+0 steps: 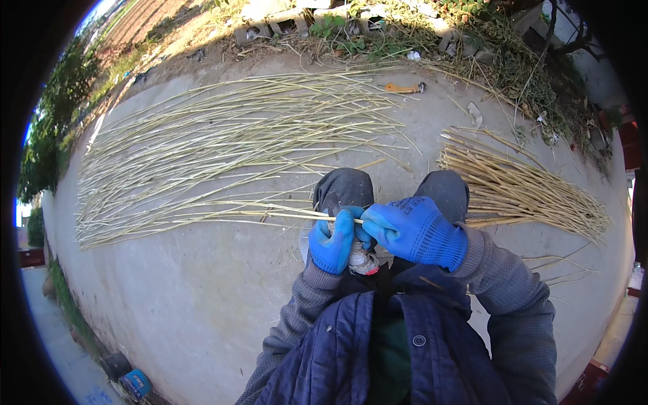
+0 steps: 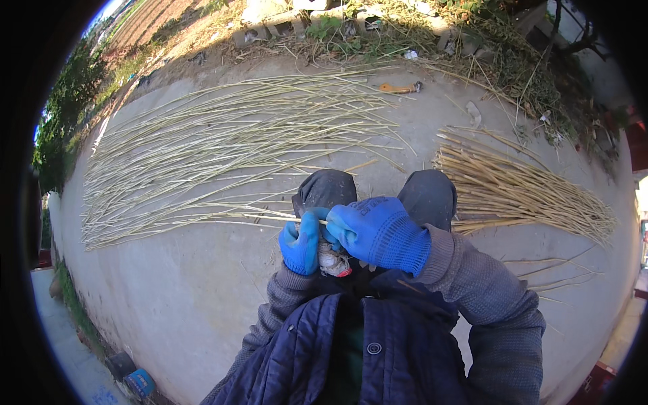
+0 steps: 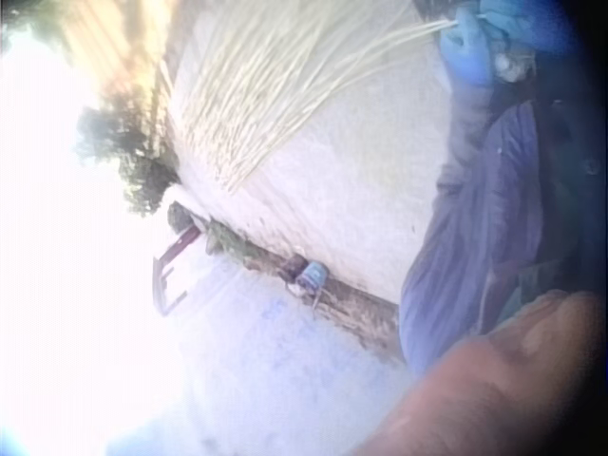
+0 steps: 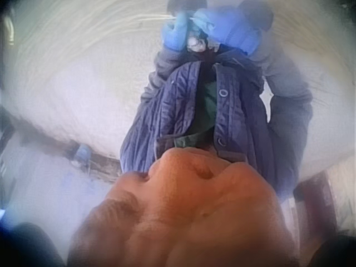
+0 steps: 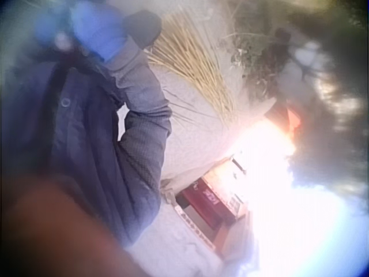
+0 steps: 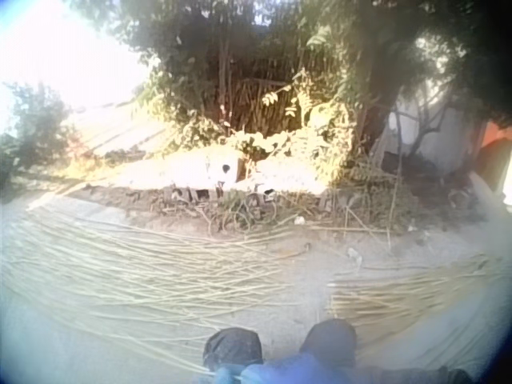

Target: The person sits on the ground and uses a small knife to scrape and split thin bamboo strips. They handle each strip individually, scraping along its length and occasionally splitting it into thinner pieces, then placing the processed strips into a pile on the ground.

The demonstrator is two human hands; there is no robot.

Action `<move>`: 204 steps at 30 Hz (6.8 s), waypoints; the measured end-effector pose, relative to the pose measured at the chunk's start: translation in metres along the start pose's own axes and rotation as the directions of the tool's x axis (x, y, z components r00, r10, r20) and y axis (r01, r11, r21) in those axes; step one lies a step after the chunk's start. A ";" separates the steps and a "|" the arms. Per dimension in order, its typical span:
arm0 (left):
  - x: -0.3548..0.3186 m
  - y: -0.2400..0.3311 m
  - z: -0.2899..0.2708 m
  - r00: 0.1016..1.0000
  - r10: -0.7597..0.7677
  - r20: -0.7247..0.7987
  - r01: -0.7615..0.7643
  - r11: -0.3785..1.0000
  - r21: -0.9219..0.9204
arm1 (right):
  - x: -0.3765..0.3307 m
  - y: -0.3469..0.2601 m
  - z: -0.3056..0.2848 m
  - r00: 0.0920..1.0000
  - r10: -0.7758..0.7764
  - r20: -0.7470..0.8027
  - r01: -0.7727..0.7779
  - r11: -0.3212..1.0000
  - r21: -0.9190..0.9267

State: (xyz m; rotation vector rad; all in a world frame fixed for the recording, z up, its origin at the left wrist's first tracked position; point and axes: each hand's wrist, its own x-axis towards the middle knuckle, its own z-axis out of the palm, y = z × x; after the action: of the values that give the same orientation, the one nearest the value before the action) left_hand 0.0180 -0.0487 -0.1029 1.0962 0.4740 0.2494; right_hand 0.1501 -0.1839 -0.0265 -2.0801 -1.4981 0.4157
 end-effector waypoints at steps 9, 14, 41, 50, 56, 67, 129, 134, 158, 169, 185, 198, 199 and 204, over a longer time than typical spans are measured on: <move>-0.004 0.007 -0.012 0.998 -0.052 -0.024 0.046 0.978 -0.205 | -0.004 -0.001 0.013 0.998 0.010 0.055 -0.022 0.976 0.215; -0.012 0.011 -0.016 0.999 0.014 0.043 -0.006 0.980 -0.199 | -0.003 -0.001 0.017 0.993 -0.103 -0.065 0.106 0.994 0.038; 0.058 -0.085 -0.198 0.873 -0.367 -0.321 0.322 0.929 -0.184 | -0.037 0.025 0.007 0.967 0.147 -0.208 -0.123 0.985 0.124; 0.067 -0.130 -0.226 0.764 -0.468 -0.444 0.635 0.666 0.391 | -0.068 0.034 0.010 0.934 0.263 -0.244 -0.166 0.919 0.357; 0.128 -0.148 -0.206 0.845 -0.338 -0.414 0.533 0.474 0.701 | -0.119 0.041 -0.010 0.839 0.346 -0.419 -0.160 0.895 0.417; 0.212 -0.061 -0.159 0.902 -0.383 -0.197 0.430 0.828 0.360 | -0.118 0.115 -0.040 0.679 0.552 -0.484 -0.470 0.833 0.291; 0.082 -0.197 -0.091 0.473 -0.739 -0.480 0.870 0.477 0.123 | -0.304 0.475 0.091 0.138 0.962 0.237 -0.773 0.254 -0.581; 0.089 -0.201 -0.087 0.467 -0.738 -0.487 0.874 0.468 0.129 | -0.349 0.480 0.081 0.086 0.947 -0.311 -0.908 -0.054 -0.415; 0.125 -0.211 -0.058 0.552 -0.717 -0.425 0.831 0.516 0.209 | -0.346 0.406 0.000 0.906 0.266 -0.329 -0.420 0.657 -0.626; 0.131 -0.135 -0.084 0.734 -0.497 -0.463 0.665 0.665 0.339 | -0.183 0.162 -0.028 0.840 -0.217 -0.498 -0.067 0.869 -0.491; 0.036 0.045 0.010 0.990 0.123 -0.067 -0.092 0.933 0.349 | -0.160 0.154 -0.074 0.868 -0.036 -0.496 -0.076 0.976 -0.203; -0.043 0.080 0.057 0.983 0.147 0.114 -0.184 0.856 0.484 | -0.061 0.014 -0.048 0.936 -0.091 -0.340 0.185 0.950 0.254; -0.043 0.079 0.051 0.983 0.172 0.070 -0.183 0.836 0.518 | -0.057 0.007 -0.044 0.935 -0.095 -0.342 0.188 0.949 0.251; -0.047 0.074 0.026 0.984 0.178 0.000 -0.158 0.873 0.462 | -0.044 -0.013 -0.031 0.907 -0.115 -0.404 0.194 0.968 0.160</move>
State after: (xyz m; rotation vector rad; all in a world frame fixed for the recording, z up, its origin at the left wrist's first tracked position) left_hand -0.0078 -0.0568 -0.0152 1.6070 0.4889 0.3231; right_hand 0.1418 -0.2293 0.0038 -1.7464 -1.3089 0.0716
